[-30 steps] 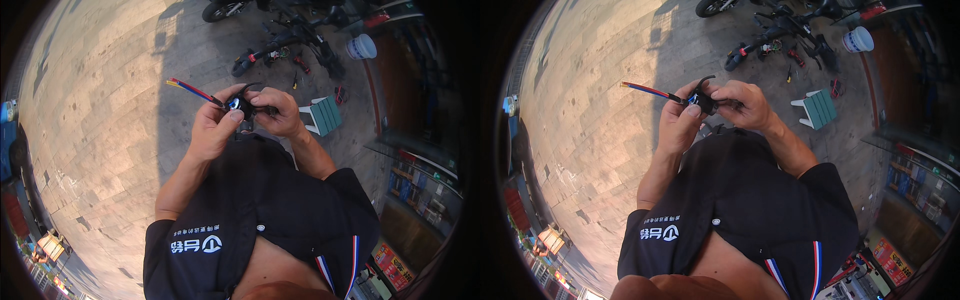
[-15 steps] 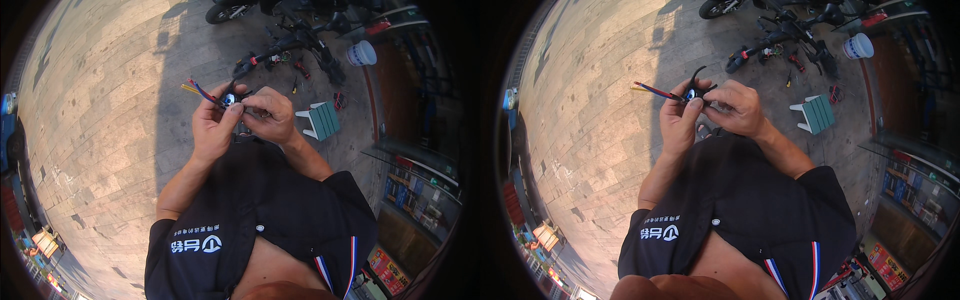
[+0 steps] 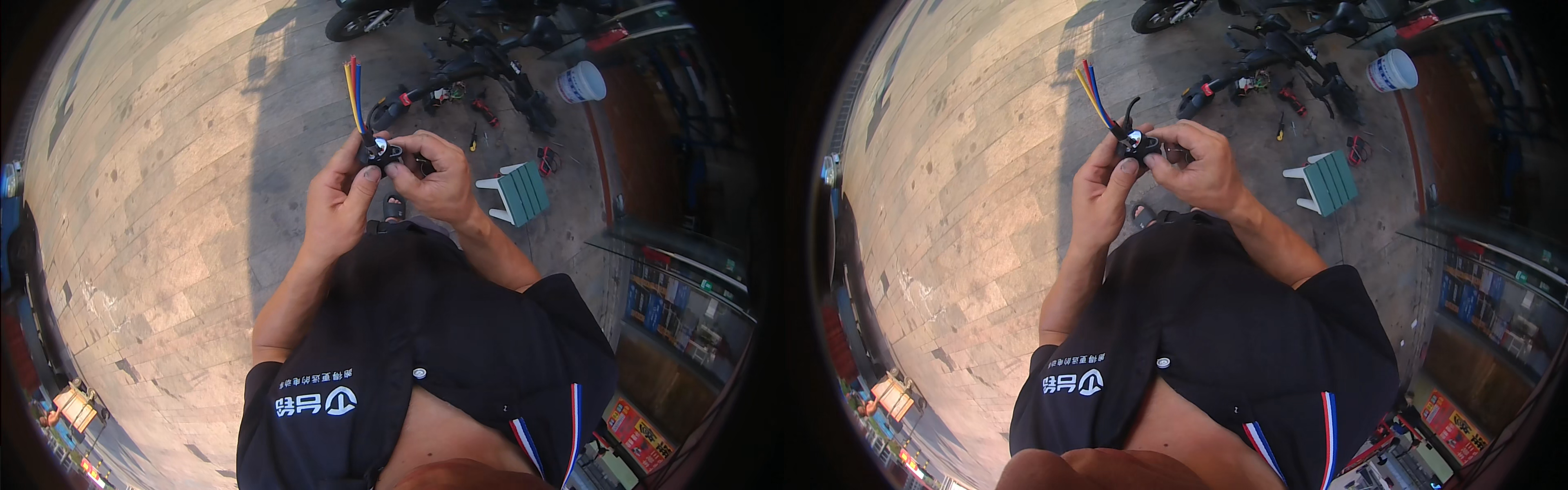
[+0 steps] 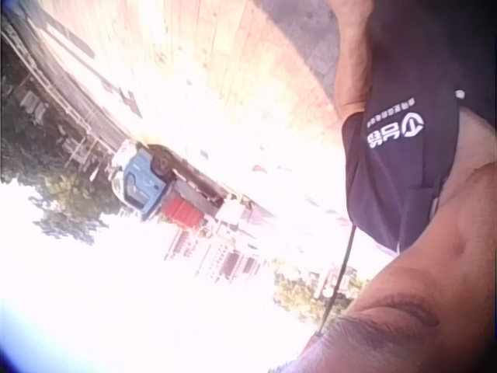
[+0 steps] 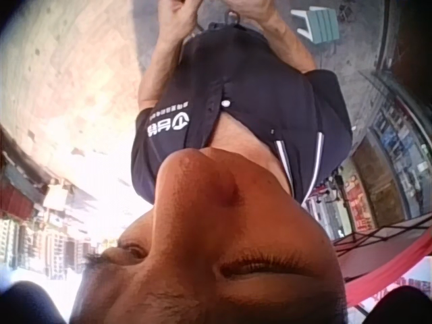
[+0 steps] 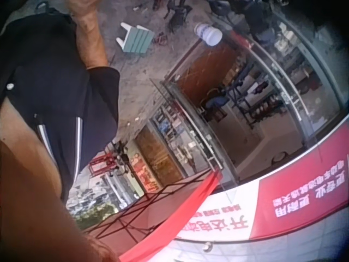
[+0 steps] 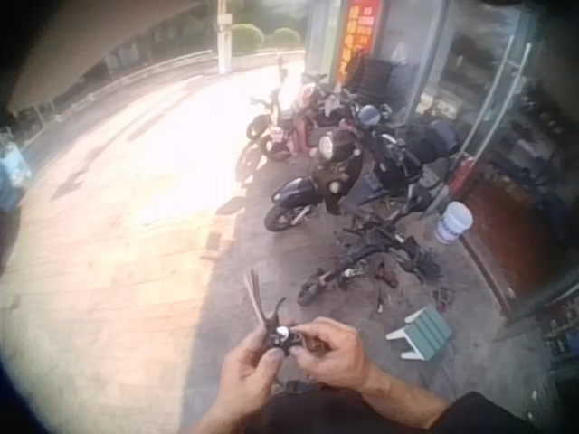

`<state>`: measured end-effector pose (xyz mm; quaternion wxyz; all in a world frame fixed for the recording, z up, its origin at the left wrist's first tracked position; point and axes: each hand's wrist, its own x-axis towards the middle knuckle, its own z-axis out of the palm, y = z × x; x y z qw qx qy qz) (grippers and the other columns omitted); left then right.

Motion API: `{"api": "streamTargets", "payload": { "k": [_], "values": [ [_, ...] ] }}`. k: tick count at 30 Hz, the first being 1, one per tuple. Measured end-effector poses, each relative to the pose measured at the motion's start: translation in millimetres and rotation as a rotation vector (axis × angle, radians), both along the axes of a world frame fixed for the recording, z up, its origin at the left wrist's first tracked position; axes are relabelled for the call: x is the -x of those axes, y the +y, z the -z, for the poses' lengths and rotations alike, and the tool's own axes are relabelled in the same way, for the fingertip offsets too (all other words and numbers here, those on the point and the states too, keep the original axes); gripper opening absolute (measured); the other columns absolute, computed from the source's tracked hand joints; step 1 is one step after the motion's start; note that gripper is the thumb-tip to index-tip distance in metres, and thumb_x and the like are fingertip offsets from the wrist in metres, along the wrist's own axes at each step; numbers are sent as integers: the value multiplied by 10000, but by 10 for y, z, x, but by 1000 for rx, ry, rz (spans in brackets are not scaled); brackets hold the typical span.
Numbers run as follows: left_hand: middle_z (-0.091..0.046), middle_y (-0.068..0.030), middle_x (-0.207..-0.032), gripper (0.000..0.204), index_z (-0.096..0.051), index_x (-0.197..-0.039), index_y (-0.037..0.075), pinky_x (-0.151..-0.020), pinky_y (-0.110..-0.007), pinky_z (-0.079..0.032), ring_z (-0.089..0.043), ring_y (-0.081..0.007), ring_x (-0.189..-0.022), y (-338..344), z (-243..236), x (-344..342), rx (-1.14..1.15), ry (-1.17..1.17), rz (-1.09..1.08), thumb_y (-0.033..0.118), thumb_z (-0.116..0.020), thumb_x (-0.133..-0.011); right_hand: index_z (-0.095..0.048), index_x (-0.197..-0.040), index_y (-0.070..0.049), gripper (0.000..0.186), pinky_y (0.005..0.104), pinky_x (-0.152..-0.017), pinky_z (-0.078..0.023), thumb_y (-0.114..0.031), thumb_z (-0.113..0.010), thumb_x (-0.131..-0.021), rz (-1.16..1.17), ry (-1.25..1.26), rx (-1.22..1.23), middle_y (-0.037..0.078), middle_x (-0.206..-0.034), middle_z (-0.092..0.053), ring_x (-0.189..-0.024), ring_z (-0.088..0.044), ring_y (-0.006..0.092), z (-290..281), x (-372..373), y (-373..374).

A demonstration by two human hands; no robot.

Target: The person removes a small black electrical component from a scooter handlebar, then walks to a shelf to retrieve a replacement part. They compare the old and new parts, then return to the scooter to install the new component, connecting wires and securing it in place.

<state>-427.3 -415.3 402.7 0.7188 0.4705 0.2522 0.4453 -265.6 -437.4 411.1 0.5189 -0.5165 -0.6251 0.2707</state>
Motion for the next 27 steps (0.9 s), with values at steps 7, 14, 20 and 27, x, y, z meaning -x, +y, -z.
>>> {"api": "streamTargets", "payload": {
  "k": [7, 14, 20, 27],
  "values": [
    [-567, -167, -1230, 458, -421, -1341, -23, -929, -391, -509, -591, -231, -1091, 68, 184, -7, 182, -132, -24, 42, -570, -912, -649, -980, 16, 235, 238, -508, -384, 4, -674, -746, -2, -39, 41, 31, -700, -531, -574, -478, 81, -24, -1, 3],
    [-590, -154, -1188, 426, -449, -1310, -16, -904, -402, -536, -612, -243, -1062, 83, 314, 22, 414, -351, 51, 71, -580, -914, -670, -967, -14, 209, 250, -535, -453, -45, -710, -765, -22, -95, 109, 51, -732, -581, -595, -560, 115, -64, -65, 46],
    [-622, -154, -1125, 416, -448, -1311, -14, -835, -379, -572, -660, -252, -960, 95, 271, 84, 450, -348, 91, 120, -563, -934, -664, -935, -21, 183, 248, -536, -454, 26, -698, -761, -40, -62, -20, 52, -724, -579, -600, -565, 118, -81, -39, 86],
    [-652, -138, -1069, 392, -471, -1290, -6, -719, -334, -579, -684, -250, -869, 108, 235, 187, 453, -267, 139, 219, -506, -971, -657, -915, -14, 154, 250, -564, -467, 49, -677, -775, -111, -35, -9, 61, -749, -597, -635, -581, 118, -47, -41, 109]
  ]
}}
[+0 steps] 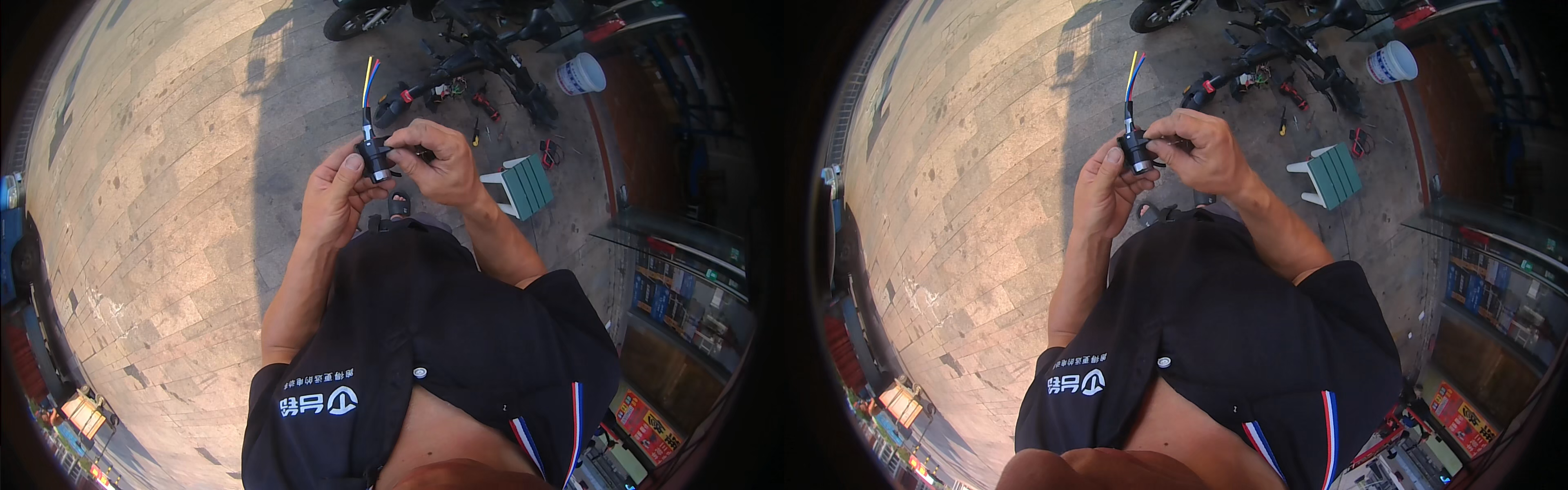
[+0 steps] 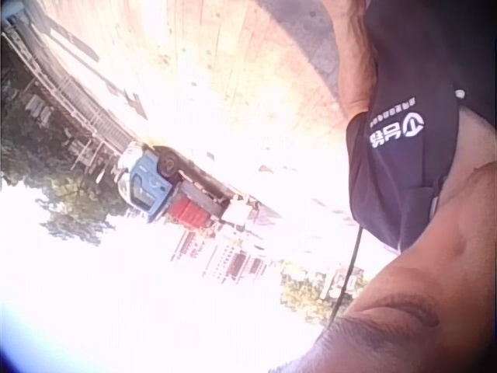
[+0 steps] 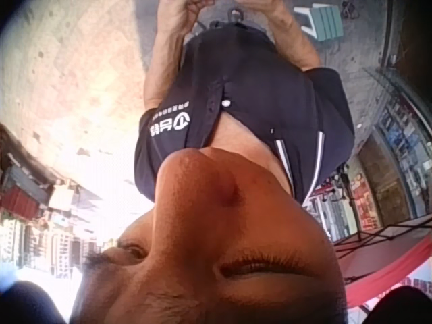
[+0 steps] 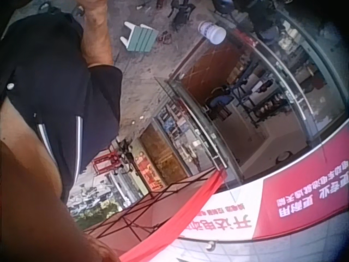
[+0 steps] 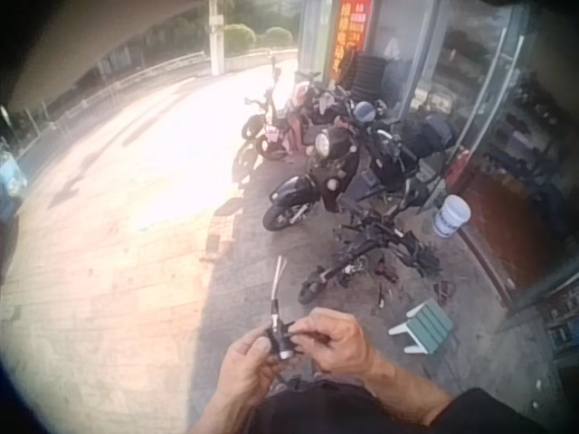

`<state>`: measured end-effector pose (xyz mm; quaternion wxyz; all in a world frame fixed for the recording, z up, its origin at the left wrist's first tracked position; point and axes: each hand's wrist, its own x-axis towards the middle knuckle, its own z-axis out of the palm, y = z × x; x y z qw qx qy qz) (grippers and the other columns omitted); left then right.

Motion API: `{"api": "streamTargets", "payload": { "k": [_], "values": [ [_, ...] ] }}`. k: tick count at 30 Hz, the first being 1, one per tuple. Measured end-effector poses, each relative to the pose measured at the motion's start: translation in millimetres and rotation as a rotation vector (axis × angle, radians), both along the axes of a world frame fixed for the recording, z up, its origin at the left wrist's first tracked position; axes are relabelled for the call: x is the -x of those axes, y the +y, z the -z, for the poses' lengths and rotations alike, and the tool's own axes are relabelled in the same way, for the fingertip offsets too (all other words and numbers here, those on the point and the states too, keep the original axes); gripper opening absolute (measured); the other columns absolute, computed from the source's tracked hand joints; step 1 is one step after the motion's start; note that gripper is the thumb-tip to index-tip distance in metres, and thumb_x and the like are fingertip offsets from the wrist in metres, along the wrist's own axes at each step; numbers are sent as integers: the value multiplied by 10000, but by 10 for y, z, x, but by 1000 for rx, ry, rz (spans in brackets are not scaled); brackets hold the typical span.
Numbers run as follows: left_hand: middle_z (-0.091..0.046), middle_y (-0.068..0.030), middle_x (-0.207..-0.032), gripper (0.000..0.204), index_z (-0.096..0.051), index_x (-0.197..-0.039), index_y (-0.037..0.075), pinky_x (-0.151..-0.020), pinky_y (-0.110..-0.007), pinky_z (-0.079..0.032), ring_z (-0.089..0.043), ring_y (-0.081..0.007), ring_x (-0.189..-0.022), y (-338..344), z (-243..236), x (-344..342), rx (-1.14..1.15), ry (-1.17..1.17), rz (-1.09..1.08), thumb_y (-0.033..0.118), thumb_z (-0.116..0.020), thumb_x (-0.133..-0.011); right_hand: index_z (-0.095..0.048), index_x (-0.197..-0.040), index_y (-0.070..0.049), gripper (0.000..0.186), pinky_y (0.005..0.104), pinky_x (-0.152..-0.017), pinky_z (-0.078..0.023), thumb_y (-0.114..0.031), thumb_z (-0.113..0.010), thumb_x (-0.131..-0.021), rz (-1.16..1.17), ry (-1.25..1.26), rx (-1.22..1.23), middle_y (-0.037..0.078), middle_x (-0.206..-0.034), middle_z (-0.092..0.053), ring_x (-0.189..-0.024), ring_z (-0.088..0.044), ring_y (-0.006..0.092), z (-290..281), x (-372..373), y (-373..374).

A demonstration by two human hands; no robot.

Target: The person removes a small black electrical component from a scooter handlebar, then walks to a shelf to retrieve a replacement part. They compare the old and new parts, then return to the scooter to install the new component, connecting wires and securing it in place.

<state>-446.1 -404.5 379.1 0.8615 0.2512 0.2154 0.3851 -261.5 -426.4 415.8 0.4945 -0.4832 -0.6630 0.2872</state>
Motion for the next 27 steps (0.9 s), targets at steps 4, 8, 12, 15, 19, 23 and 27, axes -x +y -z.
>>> {"api": "streamTargets", "payload": {
  "k": [4, 8, 12, 15, 19, 23, 27],
  "values": [
    [-650, -121, -1072, 406, -473, -1292, -3, -738, -328, -566, -680, -233, -863, 14, -1, 51, 10, 2, -3, 238, -513, -968, -654, -914, -7, 147, 249, -582, -473, 55, -671, -781, -11, 14, 11, 68, -765, -608, -651, -590, 124, 48, 47, 5],
    [-645, -109, -1066, 431, -472, -1296, -1, -767, -338, -556, -670, -228, -867, 40, 7, 117, 60, -39, 15, 255, -540, -955, -650, -920, -6, 152, 248, -585, -474, 60, -666, -785, -40, 53, 20, 68, -769, -608, -666, -597, 123, 106, 115, 37],
    [-641, -106, -1058, 453, -467, -1303, 1, -782, -336, -549, -661, -229, -881, 54, 21, 194, 76, -63, 20, 266, -555, -948, -647, -921, -9, 160, 257, -576, -473, 64, -668, -781, -42, 49, 3, 69, -766, -610, -669, -604, 129, 134, 202, 64],
    [-637, -117, -1067, 456, -461, -1309, -4, -794, -336, -542, -656, -235, -902, 85, 26, 279, 62, -70, 14, 269, -541, -954, -647, -918, -13, 168, 262, -566, -471, 66, -671, -771, -45, 24, -20, 72, -751, -607, -657, -607, 144, 134, 282, 111],
    [-619, -137, -1116, 434, -412, -1347, -39, -790, -319, -548, -651, -234, -926, 120, 18, 357, 46, -120, 33, 208, -448, -992, -649, -913, -19, 182, 262, -563, -468, 70, -673, -757, -51, 3, -48, 73, -722, -594, -638, -599, 161, 133, 360, 169],
    [-620, -145, -1105, 448, -403, -1348, -45, -802, -339, -539, -650, -247, -923, 114, -5, 438, 14, -88, 19, 198, -467, -977, -649, -906, -20, 188, 266, -555, -454, 77, -672, -746, -73, -1, -63, 67, -709, -584, -625, -585, 157, 150, 422, 185],
    [-618, -158, -1107, 467, -382, -1362, -53, -817, -358, -535, -648, -261, -937, 105, -38, 484, -34, -59, 13, 172, -480, -965, -649, -903, -23, 203, 272, -537, -431, 87, -670, -734, -106, -7, -66, 61, -711, -583, -611, -563, 153, 170, 406, 188]
  ]
}}
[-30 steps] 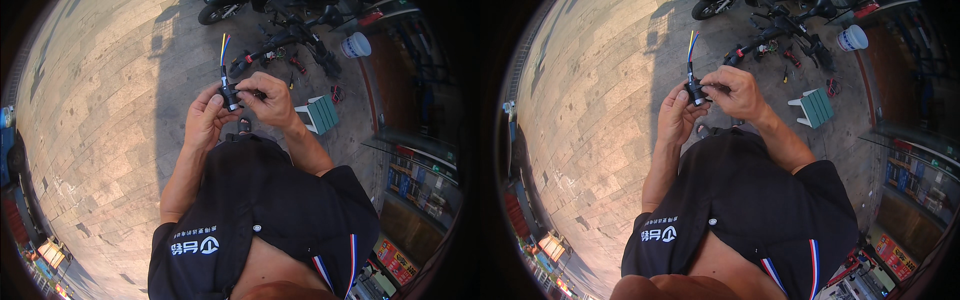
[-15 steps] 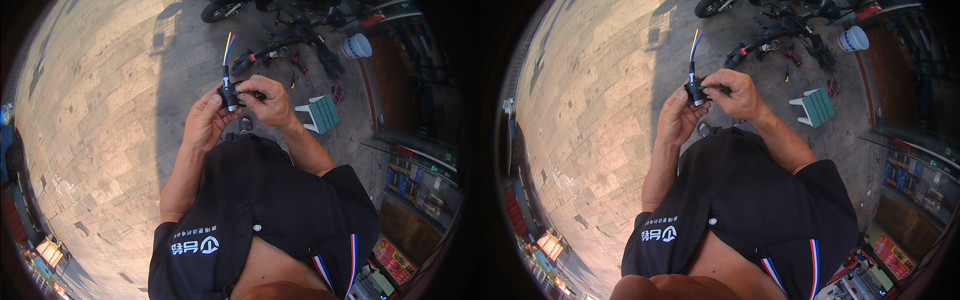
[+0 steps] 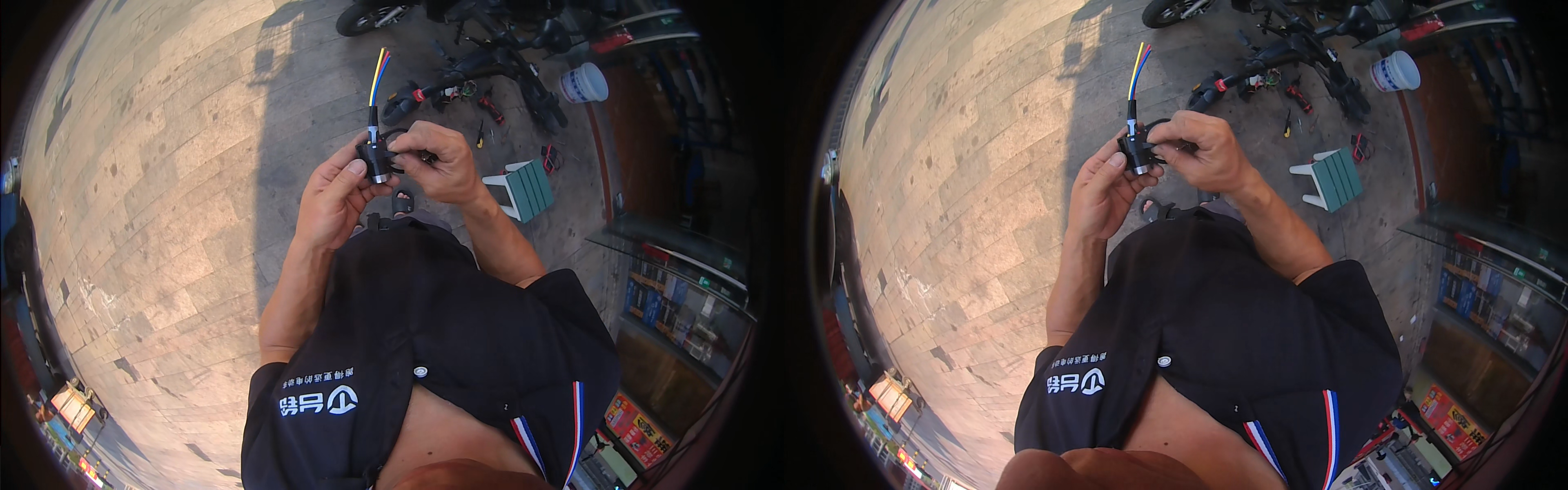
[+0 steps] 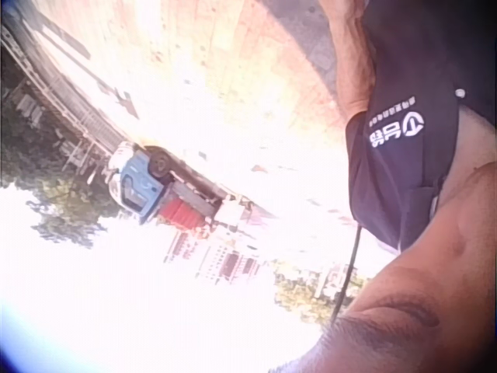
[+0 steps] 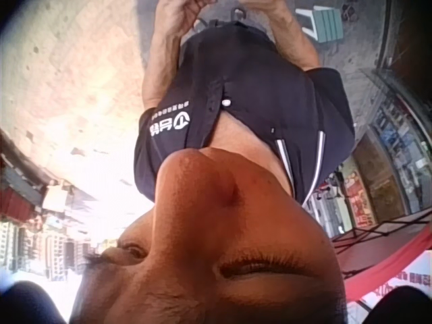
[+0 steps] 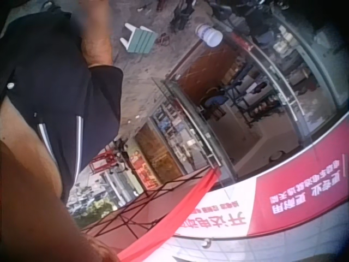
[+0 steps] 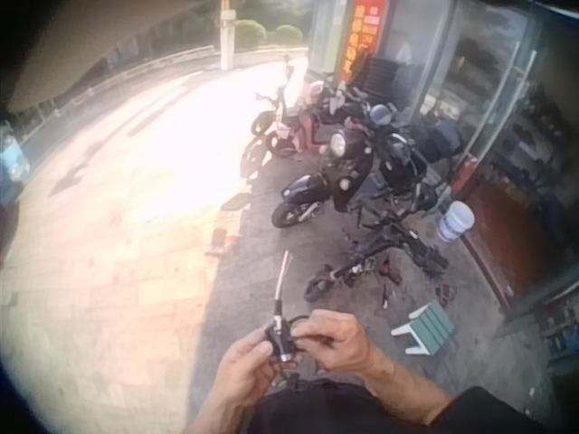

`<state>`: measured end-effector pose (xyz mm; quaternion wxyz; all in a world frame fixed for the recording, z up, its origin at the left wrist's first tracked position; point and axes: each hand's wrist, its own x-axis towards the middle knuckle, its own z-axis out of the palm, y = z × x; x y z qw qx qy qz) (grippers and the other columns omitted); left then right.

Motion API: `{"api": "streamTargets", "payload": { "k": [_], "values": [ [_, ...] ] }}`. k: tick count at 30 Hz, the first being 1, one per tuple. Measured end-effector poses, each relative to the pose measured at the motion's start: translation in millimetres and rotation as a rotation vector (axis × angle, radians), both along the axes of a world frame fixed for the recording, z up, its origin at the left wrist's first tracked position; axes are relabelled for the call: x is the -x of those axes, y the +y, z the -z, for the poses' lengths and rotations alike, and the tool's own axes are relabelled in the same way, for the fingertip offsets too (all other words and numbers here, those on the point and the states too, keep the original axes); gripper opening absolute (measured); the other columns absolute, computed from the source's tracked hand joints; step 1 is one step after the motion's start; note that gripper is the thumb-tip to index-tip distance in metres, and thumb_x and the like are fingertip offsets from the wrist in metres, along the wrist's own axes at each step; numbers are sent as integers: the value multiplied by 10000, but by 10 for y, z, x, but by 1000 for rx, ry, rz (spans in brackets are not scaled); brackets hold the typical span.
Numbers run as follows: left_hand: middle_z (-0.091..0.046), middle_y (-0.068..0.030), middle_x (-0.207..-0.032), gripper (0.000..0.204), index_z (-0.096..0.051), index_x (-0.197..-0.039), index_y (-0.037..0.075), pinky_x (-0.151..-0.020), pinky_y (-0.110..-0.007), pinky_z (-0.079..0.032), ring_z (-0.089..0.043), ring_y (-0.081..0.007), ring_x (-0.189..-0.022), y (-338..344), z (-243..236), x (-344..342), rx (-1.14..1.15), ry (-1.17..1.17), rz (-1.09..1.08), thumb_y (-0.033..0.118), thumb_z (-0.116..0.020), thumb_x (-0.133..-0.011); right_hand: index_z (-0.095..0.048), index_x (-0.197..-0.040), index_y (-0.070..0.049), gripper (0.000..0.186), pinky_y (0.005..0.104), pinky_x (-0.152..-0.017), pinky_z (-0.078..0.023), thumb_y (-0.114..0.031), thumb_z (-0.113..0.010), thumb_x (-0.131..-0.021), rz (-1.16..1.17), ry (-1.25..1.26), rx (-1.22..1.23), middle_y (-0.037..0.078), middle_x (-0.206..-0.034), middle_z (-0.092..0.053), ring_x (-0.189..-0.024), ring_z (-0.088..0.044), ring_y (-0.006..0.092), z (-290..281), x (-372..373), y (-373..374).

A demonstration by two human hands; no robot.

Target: The person removes a small black electrical component from a scooter handlebar, then walks to a shelf to retrieve a replacement part. They compare the old and new parts, then return to the scooter to install the new component, connecting wires and securing it in place.

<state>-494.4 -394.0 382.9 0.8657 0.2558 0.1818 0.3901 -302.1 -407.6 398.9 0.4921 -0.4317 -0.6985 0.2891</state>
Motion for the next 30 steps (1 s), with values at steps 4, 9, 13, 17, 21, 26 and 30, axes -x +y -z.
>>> {"api": "streamTargets", "payload": {
  "k": [4, 9, 13, 17, 21, 26, 30],
  "values": [
    [-612, -166, -1121, 479, -366, -1372, -56, -842, -376, -534, -643, -283, -965, -23, -44, 11, -17, 13, 5, 148, -488, -957, -650, -905, -34, 220, 277, -528, -417, 94, -666, -727, -28, 2, -54, 61, -718, -586, -608, -546, 144, 16, -24, -16],
    [-585, -174, -1181, 486, -364, -1384, -28, -866, -405, -532, -636, -316, -994, -44, -66, -12, 11, -127, -7, 131, -506, -947, -648, -900, -41, 220, 263, -513, -423, 89, -665, -724, -39, 94, -87, 69, -722, -593, -592, -554, 150, 17, 17, -101],
    [-568, -179, -1210, 495, -362, -1392, -12, -875, -423, -529, -627, -337, -1015, -76, -62, -38, -28, -91, -4, 126, -517, -942, -645, -908, -44, 222, 255, -501, -429, 79, -667, -724, 10, 74, -115, 73, -723, -599, -567, -555, 157, -21, -11, -142],
    [-566, -184, -1209, 507, -363, -1394, -7, -880, -426, -523, -621, -344, -1031, -103, -75, -84, -87, -51, 14, 124, -530, -934, -643, -917, -46, 232, 265, -488, -431, 78, -663, -723, 32, 23, -188, 69, -722, -602, -559, -555, 157, -55, -69, -172],
    [-564, -188, -1210, 521, -364, -1397, -1, -882, -423, -518, -618, -346, -1038, -132, -103, -125, -105, -67, 6, 116, -546, -923, -649, -931, -57, 255, 269, -466, -429, 77, -672, -716, 71, 37, -264, 66, -731, -608, -557, -559, 160, -70, -90, -211],
    [-563, -195, -1209, 536, -357, -1398, -6, -879, -421, -519, -619, -341, -1037, -134, -113, -194, -60, -116, 0, 118, -556, -916, -664, -968, -82, 293, 270, -466, -444, 62, -690, -715, 76, 43, -295, 64, -741, -603, -563, -575, 160, -106, -148, -239],
    [-566, -193, -1201, 553, -348, -1394, -31, -876, -416, -519, -625, -321, -1022, -141, -126, -228, -113, -88, 37, 125, -566, -911, -668, -978, -91, 294, 272, -475, -457, 46, -699, -720, 58, 12, -315, 59, -736, -592, -565, -585, 168, -116, -190, -209]
  ]
}}
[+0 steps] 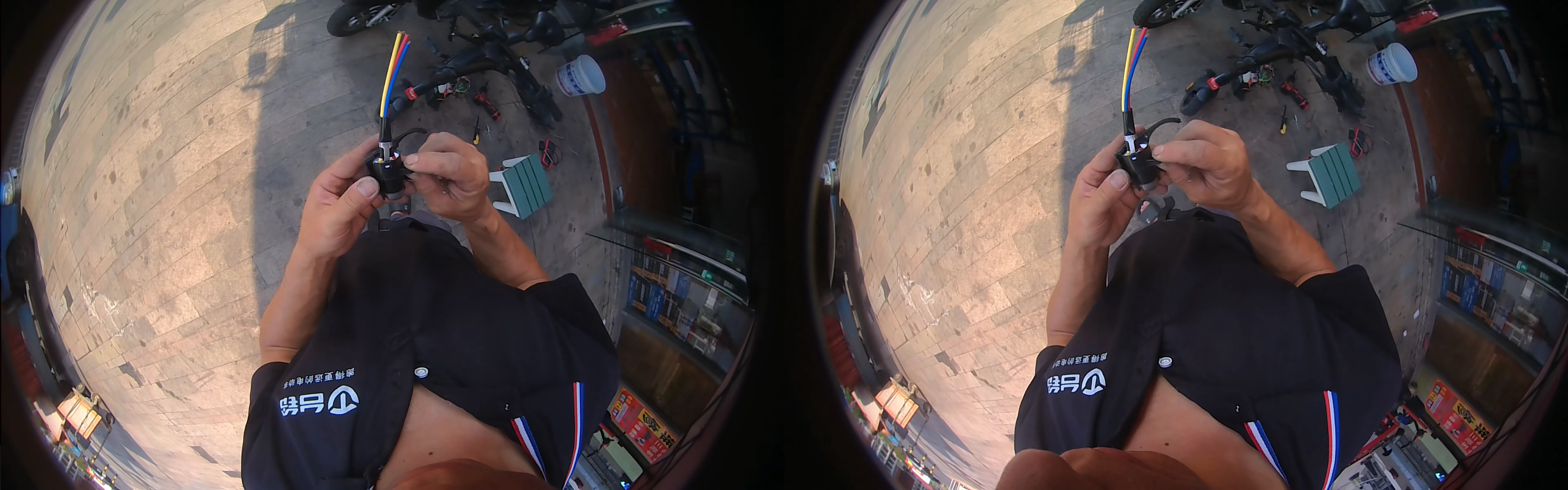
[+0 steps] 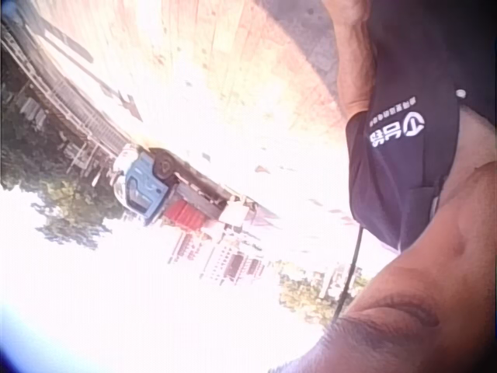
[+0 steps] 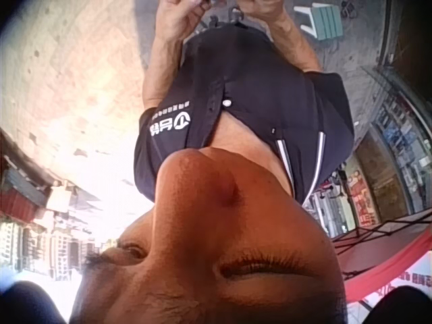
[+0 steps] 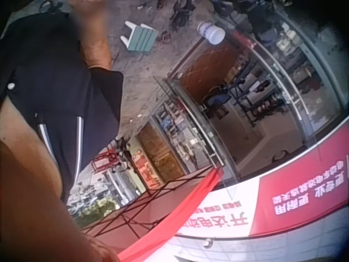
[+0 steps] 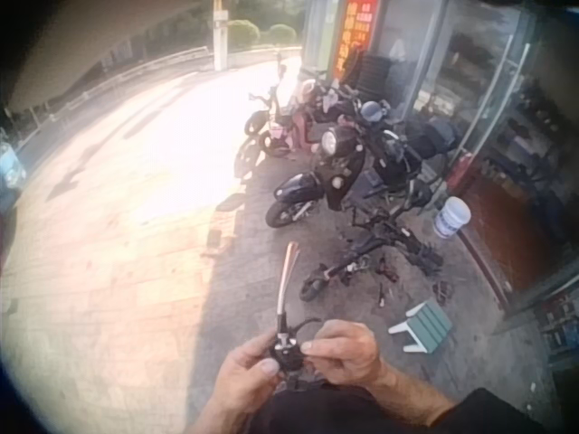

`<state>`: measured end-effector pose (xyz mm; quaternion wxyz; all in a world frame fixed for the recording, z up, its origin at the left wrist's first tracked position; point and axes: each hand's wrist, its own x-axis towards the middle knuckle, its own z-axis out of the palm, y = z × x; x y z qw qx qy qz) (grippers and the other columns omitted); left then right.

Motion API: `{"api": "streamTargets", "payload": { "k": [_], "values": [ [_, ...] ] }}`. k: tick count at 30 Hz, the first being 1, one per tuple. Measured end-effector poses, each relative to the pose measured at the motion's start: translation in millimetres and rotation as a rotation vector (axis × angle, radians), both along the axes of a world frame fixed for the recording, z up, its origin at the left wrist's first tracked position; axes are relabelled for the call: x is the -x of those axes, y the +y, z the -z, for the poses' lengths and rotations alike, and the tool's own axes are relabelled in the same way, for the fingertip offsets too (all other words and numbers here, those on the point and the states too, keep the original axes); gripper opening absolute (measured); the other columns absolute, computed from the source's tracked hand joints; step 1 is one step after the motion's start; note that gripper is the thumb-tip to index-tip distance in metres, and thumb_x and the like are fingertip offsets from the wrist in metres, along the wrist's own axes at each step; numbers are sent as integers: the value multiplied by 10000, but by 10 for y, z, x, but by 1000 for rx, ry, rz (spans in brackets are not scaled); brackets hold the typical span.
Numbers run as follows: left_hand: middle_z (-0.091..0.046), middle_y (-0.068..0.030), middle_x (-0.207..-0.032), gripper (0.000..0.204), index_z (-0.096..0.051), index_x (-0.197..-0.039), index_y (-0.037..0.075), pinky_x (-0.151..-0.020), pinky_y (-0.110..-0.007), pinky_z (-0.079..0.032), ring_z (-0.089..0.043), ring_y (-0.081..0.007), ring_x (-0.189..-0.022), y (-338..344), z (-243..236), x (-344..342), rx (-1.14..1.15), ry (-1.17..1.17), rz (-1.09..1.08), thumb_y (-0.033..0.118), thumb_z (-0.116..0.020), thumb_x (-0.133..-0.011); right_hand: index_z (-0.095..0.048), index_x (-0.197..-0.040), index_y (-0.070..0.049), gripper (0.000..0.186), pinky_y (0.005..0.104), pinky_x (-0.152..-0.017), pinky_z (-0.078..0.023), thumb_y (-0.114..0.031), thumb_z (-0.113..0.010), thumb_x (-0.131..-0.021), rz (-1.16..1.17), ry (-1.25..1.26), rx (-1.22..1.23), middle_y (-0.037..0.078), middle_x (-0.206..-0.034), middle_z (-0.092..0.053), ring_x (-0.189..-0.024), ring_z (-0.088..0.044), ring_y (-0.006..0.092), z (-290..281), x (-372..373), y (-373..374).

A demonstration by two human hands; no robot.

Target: The person removes a small black electrical component from a scooter handlebar, then walks to a shelf to retrieve a replacement part. They compare the old and new parts, then return to the scooter to install the new component, connecting wires and securing it in place.

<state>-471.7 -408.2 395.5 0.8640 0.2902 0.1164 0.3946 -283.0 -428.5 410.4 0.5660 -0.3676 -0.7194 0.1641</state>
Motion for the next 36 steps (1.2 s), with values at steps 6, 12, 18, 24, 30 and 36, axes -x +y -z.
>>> {"api": "streamTargets", "payload": {
  "k": [6, 12, 18, 24, 30, 36],
  "values": [
    [-582, -176, -1169, 576, -346, -1393, -44, -842, -372, -519, -636, -276, -971, 22, -62, -43, -35, 70, -32, 126, -586, -897, -663, -958, -93, 268, 285, -473, -462, 24, -711, -722, 27, -50, -26, 55, -718, -584, -559, -582, 185, -22, -36, 32],
    [-616, -159, -1096, 582, -378, -1369, -47, -797, -338, -520, -645, -242, -921, 20, -109, -82, -120, 222, -93, 133, -623, -873, -637, -931, -70, 248, 285, -469, -461, 41, -696, -718, 26, -52, -11, 63, -724, -596, -557, -584, 186, -58, -40, 73],
    [-629, -167, -1063, 527, -385, -1354, -58, -780, -337, -544, -658, -243, -900, 93, -74, -101, 24, 166, -48, 151, -573, -908, -617, -934, -40, 258, 259, -460, -429, 89, -642, -713, 46, 2, 94, 63, -700, -581, -531, -558, 152, -51, 2, 103],
    [-626, -195, -1100, 476, -373, -1350, -62, -790, -381, -586, -674, -303, -935, 142, -48, -99, 187, 63, -13, 170, -507, -957, -616, -913, -33, 237, 252, -465, -417, 93, -631, -713, 74, -64, 153, 56, -674, -550, -524, -543, 143, -68, -48, 166],
    [-615, -195, -1135, 449, -367, -1373, -37, -825, -401, -578, -658, -309, -979, 128, 35, -123, 210, 4, -1, 126, -477, -970, -623, -893, -44, 221, 294, -477, -441, 70, -648, -706, -3, -100, 221, 64, -683, -566, -543, -563, 195, -145, -128, 189],
    [-604, -196, -1153, 487, -367, -1377, -35, -831, -413, -573, -653, -318, -985, 106, 72, -130, 123, -22, -8, 132, -528, -948, -636, -897, -61, 238, 306, -493, -454, 68, -651, -697, -54, -87, 224, 66, -705, -587, -573, -576, 212, -158, -177, 141]
  ]
}}
